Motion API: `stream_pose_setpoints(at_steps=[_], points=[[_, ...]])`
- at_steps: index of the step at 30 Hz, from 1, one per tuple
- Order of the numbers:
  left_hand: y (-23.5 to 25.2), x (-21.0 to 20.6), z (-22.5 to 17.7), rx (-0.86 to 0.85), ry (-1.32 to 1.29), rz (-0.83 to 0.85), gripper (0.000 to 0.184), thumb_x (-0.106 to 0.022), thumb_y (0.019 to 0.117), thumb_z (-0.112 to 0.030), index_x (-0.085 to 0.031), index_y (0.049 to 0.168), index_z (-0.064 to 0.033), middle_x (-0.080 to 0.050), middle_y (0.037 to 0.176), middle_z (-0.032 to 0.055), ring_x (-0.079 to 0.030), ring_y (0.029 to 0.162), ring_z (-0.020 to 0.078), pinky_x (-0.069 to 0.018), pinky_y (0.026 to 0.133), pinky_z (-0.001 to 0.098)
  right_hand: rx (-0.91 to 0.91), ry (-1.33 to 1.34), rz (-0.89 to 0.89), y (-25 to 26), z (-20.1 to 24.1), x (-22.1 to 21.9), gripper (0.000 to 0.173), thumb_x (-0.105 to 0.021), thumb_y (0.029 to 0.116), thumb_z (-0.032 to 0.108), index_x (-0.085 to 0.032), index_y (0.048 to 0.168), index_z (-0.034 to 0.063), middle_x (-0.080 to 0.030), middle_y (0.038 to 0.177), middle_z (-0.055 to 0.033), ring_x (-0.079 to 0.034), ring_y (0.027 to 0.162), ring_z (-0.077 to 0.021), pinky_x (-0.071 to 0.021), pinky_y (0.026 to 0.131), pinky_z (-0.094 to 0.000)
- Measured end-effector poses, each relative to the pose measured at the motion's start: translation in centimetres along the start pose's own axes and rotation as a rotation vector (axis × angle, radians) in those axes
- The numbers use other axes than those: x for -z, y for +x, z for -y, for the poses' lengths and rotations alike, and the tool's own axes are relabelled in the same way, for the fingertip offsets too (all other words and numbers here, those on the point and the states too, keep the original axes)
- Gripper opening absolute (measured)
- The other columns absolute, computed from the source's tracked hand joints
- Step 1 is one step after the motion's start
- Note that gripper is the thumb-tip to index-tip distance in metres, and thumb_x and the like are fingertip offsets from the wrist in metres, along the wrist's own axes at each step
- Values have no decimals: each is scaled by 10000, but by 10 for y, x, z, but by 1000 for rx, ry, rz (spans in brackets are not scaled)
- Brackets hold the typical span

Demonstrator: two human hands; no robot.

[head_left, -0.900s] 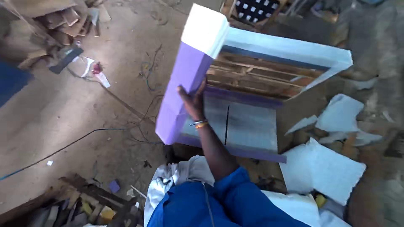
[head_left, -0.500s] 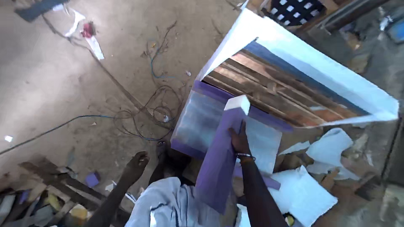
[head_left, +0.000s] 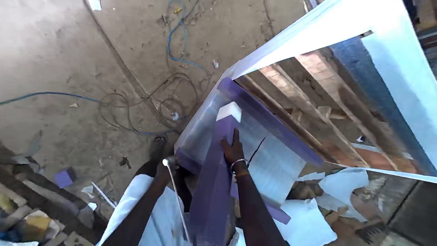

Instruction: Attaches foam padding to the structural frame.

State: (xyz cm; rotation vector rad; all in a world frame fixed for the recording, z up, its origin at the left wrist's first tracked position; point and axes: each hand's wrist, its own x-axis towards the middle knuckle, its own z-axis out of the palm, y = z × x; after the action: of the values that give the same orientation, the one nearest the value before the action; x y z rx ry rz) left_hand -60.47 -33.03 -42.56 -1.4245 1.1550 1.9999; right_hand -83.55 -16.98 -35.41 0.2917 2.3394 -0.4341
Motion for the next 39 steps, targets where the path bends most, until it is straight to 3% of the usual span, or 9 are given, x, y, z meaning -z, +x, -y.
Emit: stream_pose_setpoints(at_steps=[5, 8, 11, 13, 19, 22, 25, 29, 39], points=[[83, -15, -5, -18, -19, 0, 389, -454, 1105, -300, -561, 1400, -69, -669, 1289, 114, -680, 1097, 212, -570, 910, 398, -25, -26, -55, 63, 15, -48, 914, -648, 953, 532, -93, 1658, 358, -481, 1443, -317, -598, 1155, -493, -510, 895, -682], [122, 3, 27, -21, 14, -28, 435, -441, 1102, -334, -538, 1419, -52, -660, 1319, 136, -676, 1140, 234, -569, 957, 433, -19, -58, -123, 98, 28, -76, 905, -647, 960, 499, -88, 1658, 359, -465, 1473, -288, -598, 1185, -466, -520, 912, -666], [136, 23, 65, 61, 37, -108, 436, -430, 1102, -328, -548, 1382, -15, -660, 1251, 178, -683, 1036, 263, -579, 875, 456, -34, -66, -158, 114, 33, -94, 906, -646, 968, 478, -72, 1660, 365, -434, 1509, -273, -585, 1215, -456, -524, 920, -649], [144, 27, 73, 97, 34, -138, 461, -428, 1100, -356, -537, 1390, -15, -652, 1251, 180, -678, 1014, 259, -576, 847, 448, -23, -38, -165, 119, 33, -102, 910, -652, 962, 478, -85, 1662, 352, -429, 1522, -259, -561, 1261, -440, -508, 958, -649], [159, 38, 64, 70, 1, -77, 440, -406, 1102, -357, -561, 1385, -59, -661, 1272, 139, -696, 1014, 235, -589, 839, 425, -54, -63, -192, 134, 33, -115, 906, -647, 967, 467, -75, 1661, 360, -434, 1506, -259, -568, 1237, -440, -510, 940, -651], [161, 44, 68, 86, -61, -106, 411, -390, 1107, -304, -556, 1375, -39, -668, 1246, 146, -703, 976, 221, -596, 793, 399, -40, -64, -209, 140, 32, -116, 904, -652, 964, 463, -83, 1660, 368, -435, 1506, -258, -566, 1238, -435, -510, 940, -646], [163, 43, 65, 112, -84, -122, 396, -403, 1112, -275, -553, 1349, 4, -663, 1241, 155, -697, 990, 221, -592, 819, 379, -27, -81, -217, 144, 33, -117, 901, -644, 968, 472, -77, 1660, 366, -427, 1521, -249, -559, 1258, -432, -507, 953, -645], [168, 43, 87, 88, -64, -114, 427, -425, 1094, -343, -581, 1348, -38, -682, 1243, 124, -706, 1003, 221, -596, 839, 406, -15, -77, -216, 147, 33, -117, 910, -656, 960, 474, -85, 1660, 366, -447, 1495, -252, -575, 1223, -430, -516, 934, -643], [165, 36, 89, 108, -74, -68, 424, -409, 1099, -356, -576, 1358, -64, -680, 1237, 116, -706, 981, 217, -590, 829, 407, -37, -149, -235, 164, 34, -119, 908, -641, 978, 462, -51, 1661, 362, -439, 1494, -267, -586, 1191, -446, -514, 914, -644]])
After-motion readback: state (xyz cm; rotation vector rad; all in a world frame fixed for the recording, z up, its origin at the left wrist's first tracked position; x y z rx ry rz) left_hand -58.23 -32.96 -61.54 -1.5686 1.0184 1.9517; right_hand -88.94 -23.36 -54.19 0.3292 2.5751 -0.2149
